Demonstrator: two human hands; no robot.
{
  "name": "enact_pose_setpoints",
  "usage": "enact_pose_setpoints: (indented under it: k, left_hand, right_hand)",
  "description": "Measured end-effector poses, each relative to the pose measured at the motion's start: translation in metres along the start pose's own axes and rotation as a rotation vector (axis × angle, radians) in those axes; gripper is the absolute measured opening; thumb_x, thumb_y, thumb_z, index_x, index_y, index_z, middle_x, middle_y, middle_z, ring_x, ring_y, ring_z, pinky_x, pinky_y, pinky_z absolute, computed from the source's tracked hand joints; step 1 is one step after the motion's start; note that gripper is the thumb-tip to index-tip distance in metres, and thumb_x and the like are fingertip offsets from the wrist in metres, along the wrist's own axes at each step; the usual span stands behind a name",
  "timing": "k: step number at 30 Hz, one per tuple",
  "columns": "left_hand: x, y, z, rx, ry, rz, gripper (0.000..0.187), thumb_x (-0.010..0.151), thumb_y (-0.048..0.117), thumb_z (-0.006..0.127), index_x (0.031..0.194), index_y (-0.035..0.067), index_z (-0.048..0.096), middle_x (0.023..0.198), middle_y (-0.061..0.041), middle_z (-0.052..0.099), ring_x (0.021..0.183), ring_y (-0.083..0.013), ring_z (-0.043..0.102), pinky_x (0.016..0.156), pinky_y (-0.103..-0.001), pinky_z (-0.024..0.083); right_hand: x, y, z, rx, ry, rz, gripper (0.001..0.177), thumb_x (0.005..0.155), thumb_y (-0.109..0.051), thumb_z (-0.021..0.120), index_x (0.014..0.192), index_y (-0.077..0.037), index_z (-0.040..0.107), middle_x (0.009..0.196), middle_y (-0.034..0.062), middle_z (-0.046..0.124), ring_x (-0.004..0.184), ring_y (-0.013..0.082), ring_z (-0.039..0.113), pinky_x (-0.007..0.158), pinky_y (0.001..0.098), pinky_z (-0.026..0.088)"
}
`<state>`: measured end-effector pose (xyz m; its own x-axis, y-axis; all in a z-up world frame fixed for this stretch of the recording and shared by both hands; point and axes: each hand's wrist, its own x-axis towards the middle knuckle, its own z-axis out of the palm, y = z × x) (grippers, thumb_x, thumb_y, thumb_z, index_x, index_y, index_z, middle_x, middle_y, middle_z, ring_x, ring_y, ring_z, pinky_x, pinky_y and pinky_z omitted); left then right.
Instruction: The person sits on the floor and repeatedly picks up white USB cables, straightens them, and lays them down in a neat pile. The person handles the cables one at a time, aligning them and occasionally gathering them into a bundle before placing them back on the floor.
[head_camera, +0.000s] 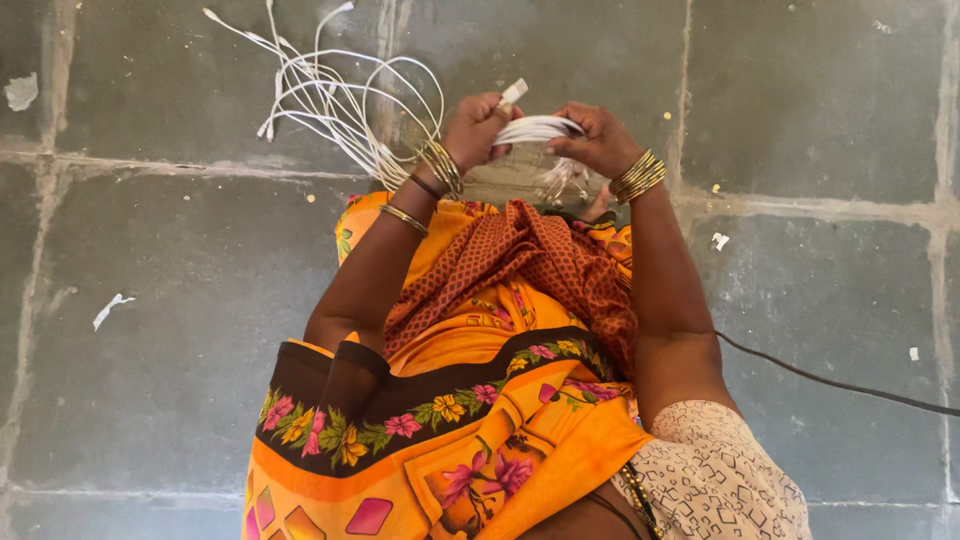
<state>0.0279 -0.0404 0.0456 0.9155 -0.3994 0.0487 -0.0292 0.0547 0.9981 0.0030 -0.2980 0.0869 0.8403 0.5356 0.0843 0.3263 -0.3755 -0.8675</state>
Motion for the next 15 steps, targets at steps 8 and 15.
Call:
enact_pose_setpoints:
  k: [8, 15]
  left_hand:
    - [-0.034, 0.070, -0.016, -0.115, -0.014, 0.030, 0.031, 0.111, 0.030, 0.052, 0.105, 0.005, 0.069, 0.062, 0.003, 0.059, 0.044, -0.0026, 0.044, 0.039, -0.020, 0.033]
    - [-0.030, 0.027, 0.005, -0.210, 0.193, 0.036, 0.030, 0.108, 0.023, 0.053, 0.103, 0.001, 0.073, 0.061, 0.001, 0.062, 0.044, -0.0041, 0.049, 0.038, -0.021, 0.034]
  right_hand:
    - [-0.012, 0.025, -0.019, -0.215, 0.169, -0.022, 0.030, 0.100, -0.030, 0.075, 0.116, -0.005, 0.070, 0.090, 0.0036, 0.064, 0.079, 0.0142, 0.058, 0.073, 0.0308, 0.048]
    - [-0.022, 0.071, -0.007, -0.886, 0.692, -0.232, 0.060, 0.096, -0.056, 0.074, 0.118, 0.000, 0.073, 0.106, 0.0156, 0.073, 0.096, 0.0276, 0.069, 0.080, 0.0383, 0.056]
